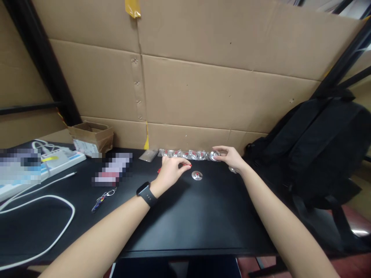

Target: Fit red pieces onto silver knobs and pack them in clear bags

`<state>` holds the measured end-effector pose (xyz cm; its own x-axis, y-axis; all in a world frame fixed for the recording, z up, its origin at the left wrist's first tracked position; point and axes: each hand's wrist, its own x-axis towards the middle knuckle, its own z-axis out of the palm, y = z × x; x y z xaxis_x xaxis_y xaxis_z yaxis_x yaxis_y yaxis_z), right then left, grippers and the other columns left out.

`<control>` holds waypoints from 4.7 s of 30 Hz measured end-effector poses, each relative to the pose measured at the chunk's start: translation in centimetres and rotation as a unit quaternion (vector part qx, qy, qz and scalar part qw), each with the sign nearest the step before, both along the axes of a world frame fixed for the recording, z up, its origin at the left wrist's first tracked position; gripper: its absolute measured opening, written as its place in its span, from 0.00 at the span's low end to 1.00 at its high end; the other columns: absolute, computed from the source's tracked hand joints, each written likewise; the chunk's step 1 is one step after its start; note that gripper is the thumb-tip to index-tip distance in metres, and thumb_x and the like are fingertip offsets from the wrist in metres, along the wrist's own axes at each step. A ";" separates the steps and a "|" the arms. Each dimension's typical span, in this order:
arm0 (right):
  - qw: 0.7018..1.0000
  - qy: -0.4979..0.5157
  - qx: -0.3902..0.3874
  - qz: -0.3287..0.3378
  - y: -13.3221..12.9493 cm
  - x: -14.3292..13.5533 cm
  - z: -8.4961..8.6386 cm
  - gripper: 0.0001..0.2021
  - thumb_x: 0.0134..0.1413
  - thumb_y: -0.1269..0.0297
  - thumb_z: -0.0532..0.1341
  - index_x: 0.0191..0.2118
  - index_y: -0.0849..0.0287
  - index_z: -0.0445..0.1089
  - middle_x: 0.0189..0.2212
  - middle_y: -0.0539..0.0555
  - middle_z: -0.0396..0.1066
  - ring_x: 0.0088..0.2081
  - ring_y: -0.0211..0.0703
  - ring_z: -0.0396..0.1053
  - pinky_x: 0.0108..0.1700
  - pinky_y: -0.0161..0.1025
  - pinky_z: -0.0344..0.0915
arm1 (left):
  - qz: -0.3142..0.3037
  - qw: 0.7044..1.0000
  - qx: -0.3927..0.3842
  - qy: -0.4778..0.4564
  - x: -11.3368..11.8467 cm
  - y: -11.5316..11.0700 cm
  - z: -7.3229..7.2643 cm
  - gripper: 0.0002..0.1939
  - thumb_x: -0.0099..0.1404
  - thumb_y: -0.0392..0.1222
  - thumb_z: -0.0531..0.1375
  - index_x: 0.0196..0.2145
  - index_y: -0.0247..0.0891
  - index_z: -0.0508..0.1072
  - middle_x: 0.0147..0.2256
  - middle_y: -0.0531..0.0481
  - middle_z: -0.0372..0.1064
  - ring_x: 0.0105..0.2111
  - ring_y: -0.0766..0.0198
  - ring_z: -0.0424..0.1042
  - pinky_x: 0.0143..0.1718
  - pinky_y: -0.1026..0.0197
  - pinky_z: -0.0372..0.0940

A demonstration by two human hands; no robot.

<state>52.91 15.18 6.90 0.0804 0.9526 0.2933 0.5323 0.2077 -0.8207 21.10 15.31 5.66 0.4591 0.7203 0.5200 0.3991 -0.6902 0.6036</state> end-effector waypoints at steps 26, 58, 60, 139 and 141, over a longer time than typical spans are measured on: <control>0.951 0.271 0.089 0.120 -6.2 -12.4 -1.9 0.20 0.35 0.64 0.78 0.40 0.52 0.82 0.37 0.53 0.79 0.36 0.45 0.75 0.41 0.44 0.74 | -0.181 0.939 -0.182 -0.229 1.7 -1.1 -0.7 0.12 0.58 0.47 0.70 0.38 0.37 0.83 0.37 0.45 0.81 0.39 0.55 0.77 0.47 0.56 0.68; 0.971 0.097 0.215 0.032 -6.5 -13.2 -2.6 0.08 0.53 0.61 0.70 0.41 0.50 0.82 0.42 0.53 0.81 0.47 0.50 0.78 0.54 0.47 0.73 | -0.185 0.818 -0.444 -0.316 2.6 -0.7 -3.8 0.17 0.59 0.51 0.70 0.40 0.37 0.80 0.38 0.44 0.78 0.38 0.62 0.74 0.34 0.64 0.58; 0.968 0.082 0.236 0.021 -6.7 -13.4 -2.5 0.08 0.53 0.61 0.70 0.41 0.49 0.82 0.43 0.53 0.81 0.47 0.50 0.78 0.56 0.47 0.72 | -0.193 0.807 -0.447 -0.335 2.6 -0.7 -3.7 0.16 0.57 0.49 0.71 0.39 0.37 0.80 0.37 0.45 0.78 0.36 0.64 0.73 0.31 0.66 0.56; 0.922 0.356 0.058 0.138 -6.4 -13.6 -2.9 0.16 0.44 0.62 0.75 0.43 0.53 0.82 0.46 0.55 0.80 0.48 0.49 0.77 0.55 0.47 0.71 | 0.030 0.983 0.174 -0.058 0.6 -2.4 0.7 0.06 0.68 0.40 0.61 0.37 0.40 0.78 0.37 0.49 0.79 0.37 0.58 0.76 0.43 0.58 0.66; 0.925 0.352 0.063 0.130 -6.5 -13.7 -2.8 0.16 0.43 0.61 0.76 0.41 0.53 0.82 0.45 0.55 0.80 0.47 0.50 0.77 0.55 0.49 0.71 | 0.020 0.986 0.151 -0.069 0.7 -2.3 0.5 0.05 0.67 0.40 0.61 0.36 0.40 0.78 0.36 0.49 0.79 0.36 0.59 0.76 0.42 0.59 0.66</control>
